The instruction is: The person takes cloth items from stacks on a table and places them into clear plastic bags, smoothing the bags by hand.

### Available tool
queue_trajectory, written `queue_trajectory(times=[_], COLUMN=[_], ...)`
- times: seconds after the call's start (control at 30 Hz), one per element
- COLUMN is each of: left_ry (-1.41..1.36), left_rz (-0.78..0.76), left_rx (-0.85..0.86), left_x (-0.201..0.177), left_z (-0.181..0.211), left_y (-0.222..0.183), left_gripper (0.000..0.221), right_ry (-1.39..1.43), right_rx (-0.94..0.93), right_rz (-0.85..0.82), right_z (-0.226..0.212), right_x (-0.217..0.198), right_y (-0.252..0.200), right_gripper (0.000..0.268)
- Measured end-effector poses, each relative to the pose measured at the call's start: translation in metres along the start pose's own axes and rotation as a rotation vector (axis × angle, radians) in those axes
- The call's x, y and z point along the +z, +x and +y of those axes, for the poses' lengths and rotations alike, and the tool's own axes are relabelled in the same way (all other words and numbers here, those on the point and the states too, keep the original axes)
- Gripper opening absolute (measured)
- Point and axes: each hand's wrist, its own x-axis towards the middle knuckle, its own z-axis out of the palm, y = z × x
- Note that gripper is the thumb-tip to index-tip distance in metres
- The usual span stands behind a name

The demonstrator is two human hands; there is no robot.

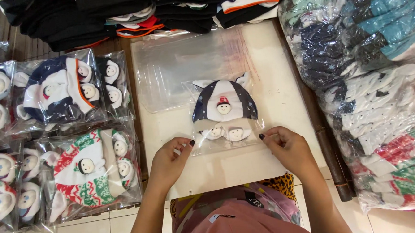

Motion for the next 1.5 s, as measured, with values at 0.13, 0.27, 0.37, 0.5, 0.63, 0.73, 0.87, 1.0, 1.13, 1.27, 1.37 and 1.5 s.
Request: queue_trajectory(times=[0.13, 0.27, 0.37, 0.5, 0.63, 0.73, 0.87, 1.0, 1.13, 1.27, 1.37, 1.5], left_ry=[-0.025, -0.191, -0.398, -0.624, -0.682, -0.725, -0.767, -0.722, -0.655, -0.300, 0.003, 0.187], left_rz=[-0.015, -0.086, -0.123, -0.134, -0.139, -0.130, -0.121, -0.142, -0.154, -0.062, -0.010, -0.049], left_rx=[0.021, 0.067, 0.083, 0.065, 0.061, 0.080, 0.231, 0.284, 0.219, 0.349, 0.345, 0.301], left_x=[0.003, 0.003, -0.001, -0.009, -0.011, -0.009, -0.003, 0.006, 0.018, 0.019, 0.017, 0.010], left_z=[-0.005, -0.020, -0.006, 0.010, 0.011, 0.017, 0.002, -0.003, -0.030, -0.012, -0.009, 0.004], left_y=[0.012, 0.025, 0.022, 0.015, 0.019, 0.019, 0.029, 0.018, 0.010, -0.024, -0.033, -0.050], left_gripper=[0.027, 0.024, 0.021, 0.018, 0.021, 0.017, 0.018, 0.015, 0.012, 0.008, 0.011, 0.036], right_ry=[0.124, 0.379, 0.593, 0.787, 0.863, 0.946, 1.059, 0.987, 0.847, 0.629, 0.481, 0.089], right_rx=[-0.002, -0.052, -0.100, -0.220, -0.281, -0.324, -0.377, -0.477, -0.407, -0.328, -0.295, -0.213], right_rz=[-0.048, -0.024, -0.032, -0.058, -0.103, -0.110, -0.082, 0.004, -0.046, -0.214, -0.173, -0.065], right_z=[0.008, 0.018, 0.013, -0.004, 0.008, 0.020, 0.035, 0.050, 0.059, 0.049, 0.043, 0.020], right_x=[0.005, 0.008, 0.002, -0.010, -0.011, -0.007, -0.003, 0.003, 0.002, -0.011, -0.016, -0.031], right_y=[0.014, 0.021, 0.019, 0.017, 0.027, 0.034, 0.040, 0.043, 0.034, 0.014, 0.004, -0.016], right_gripper=[0.014, 0.006, 0.003, 0.004, 0.004, 0.006, 0.009, 0.014, 0.012, 0.016, 0.012, 0.004])
